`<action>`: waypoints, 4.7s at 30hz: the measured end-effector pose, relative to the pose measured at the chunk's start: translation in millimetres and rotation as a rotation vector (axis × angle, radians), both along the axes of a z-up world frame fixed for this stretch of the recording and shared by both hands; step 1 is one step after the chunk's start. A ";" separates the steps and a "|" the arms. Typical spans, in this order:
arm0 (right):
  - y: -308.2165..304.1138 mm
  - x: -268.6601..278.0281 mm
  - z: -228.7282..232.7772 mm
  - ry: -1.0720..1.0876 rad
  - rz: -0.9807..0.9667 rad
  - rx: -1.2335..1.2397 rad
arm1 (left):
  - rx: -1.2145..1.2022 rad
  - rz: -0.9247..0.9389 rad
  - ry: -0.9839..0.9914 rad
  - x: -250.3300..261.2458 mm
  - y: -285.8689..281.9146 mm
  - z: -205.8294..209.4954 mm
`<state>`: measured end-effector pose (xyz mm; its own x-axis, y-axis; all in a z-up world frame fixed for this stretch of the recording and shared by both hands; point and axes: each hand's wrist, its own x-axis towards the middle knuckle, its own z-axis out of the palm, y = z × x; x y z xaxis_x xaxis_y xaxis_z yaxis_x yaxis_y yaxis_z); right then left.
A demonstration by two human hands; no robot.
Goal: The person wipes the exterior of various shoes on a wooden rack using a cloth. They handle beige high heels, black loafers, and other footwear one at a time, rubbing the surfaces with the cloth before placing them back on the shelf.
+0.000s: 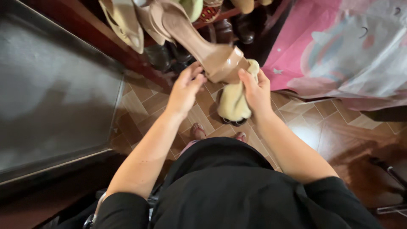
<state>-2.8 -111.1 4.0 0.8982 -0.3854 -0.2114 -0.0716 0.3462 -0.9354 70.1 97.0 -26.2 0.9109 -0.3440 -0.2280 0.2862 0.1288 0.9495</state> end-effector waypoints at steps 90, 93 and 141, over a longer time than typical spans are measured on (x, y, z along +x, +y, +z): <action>-29.3 51.9 119.2 -0.277 0.643 0.081 | 1.130 0.372 -1.349 18.7 11.4 228.6; -18.2 79.6 150.7 -0.486 0.643 0.027 | 1.235 0.622 -1.485 56.1 25.3 269.9; -8.2 -28.4 -17.9 -0.322 -0.367 -0.595 | 0.168 -0.049 -0.223 -45.5 -95.0 38.3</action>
<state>-31.2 -119.3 -13.9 0.6733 -0.6373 0.3750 0.2580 -0.2728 -0.9268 24.6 2.0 12.1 0.9280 -0.3635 -0.0814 0.0698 -0.0449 0.9966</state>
